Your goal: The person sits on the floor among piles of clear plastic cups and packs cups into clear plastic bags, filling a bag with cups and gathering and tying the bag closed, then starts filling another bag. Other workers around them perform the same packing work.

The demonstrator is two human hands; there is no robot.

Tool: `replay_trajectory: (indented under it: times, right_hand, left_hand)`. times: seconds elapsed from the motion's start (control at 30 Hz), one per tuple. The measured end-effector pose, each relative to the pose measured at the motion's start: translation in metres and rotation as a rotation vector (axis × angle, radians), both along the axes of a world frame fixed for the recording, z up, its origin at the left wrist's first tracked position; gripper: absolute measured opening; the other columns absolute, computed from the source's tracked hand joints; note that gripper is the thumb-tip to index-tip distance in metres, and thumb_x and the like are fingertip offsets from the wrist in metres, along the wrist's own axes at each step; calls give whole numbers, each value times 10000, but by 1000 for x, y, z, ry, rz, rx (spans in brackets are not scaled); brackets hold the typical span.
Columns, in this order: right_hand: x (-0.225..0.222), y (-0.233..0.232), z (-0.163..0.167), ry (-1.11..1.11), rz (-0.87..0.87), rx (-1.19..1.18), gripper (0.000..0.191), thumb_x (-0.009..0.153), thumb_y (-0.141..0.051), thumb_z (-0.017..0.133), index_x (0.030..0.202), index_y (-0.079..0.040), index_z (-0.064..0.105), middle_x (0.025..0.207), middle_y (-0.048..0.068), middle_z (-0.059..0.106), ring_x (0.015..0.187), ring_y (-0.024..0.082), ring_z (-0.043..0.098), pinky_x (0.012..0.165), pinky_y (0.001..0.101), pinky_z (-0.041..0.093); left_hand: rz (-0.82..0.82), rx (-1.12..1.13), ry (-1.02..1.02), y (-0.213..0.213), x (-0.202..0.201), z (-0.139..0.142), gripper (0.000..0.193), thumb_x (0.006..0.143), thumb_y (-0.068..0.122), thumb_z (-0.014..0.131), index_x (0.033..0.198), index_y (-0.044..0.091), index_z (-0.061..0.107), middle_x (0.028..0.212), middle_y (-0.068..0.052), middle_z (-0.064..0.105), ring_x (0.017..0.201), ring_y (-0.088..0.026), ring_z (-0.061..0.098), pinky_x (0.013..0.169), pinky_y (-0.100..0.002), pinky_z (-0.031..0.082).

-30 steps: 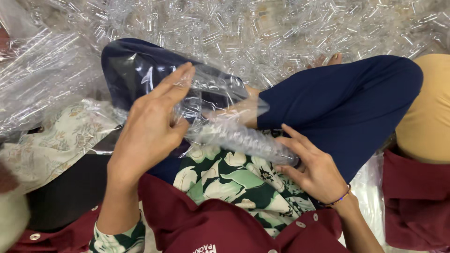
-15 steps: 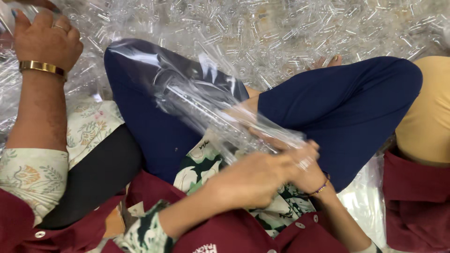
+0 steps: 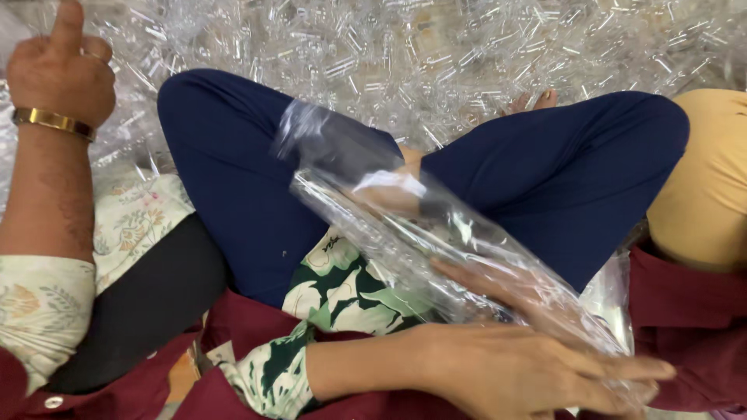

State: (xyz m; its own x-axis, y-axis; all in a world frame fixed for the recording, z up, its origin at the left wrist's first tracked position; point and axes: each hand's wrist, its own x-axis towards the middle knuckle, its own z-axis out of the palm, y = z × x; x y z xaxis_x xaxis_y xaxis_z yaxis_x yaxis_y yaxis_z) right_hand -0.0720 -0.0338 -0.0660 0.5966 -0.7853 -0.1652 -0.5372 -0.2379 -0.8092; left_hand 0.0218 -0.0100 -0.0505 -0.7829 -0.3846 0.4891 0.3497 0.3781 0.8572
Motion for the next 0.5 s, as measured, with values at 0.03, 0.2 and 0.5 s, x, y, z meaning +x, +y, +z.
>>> replay_trajectory:
  times: [0.03, 0.2, 0.5]
  right_hand:
    - [-5, 4, -2, 17, 14, 19, 493, 898, -243, 738, 1363, -167, 594, 1280, 63, 649, 1113, 227, 603, 932, 370, 480]
    - [-36, 21, 2, 83, 43, 111, 365, 916, -222, 722, 1267, -154, 650, 1158, 58, 685, 990, 196, 626, 852, 339, 501]
    - [-122, -28, 106, 489, -254, -88, 167, 948, -183, 693, 1096, -130, 751, 937, 49, 750, 770, 141, 668, 707, 284, 540]
  left_hand:
    - [-6, 1, 46, 3, -3, -1, 527, 933, 93, 662, 1449, 130, 563, 1688, -34, 257, 1437, -265, 538, 1231, -359, 451]
    - [-148, 62, -5, -10, 10, 14, 333, 1012, 191, 623, 1340, 137, 640, 1626, -8, 443, 1234, -213, 701, 1044, -296, 554]
    - [232, -102, -325, -75, 61, -26, 559, 937, 561, 657, 1197, 75, 749, 1401, -273, 601, 1011, -405, 701, 883, -459, 567]
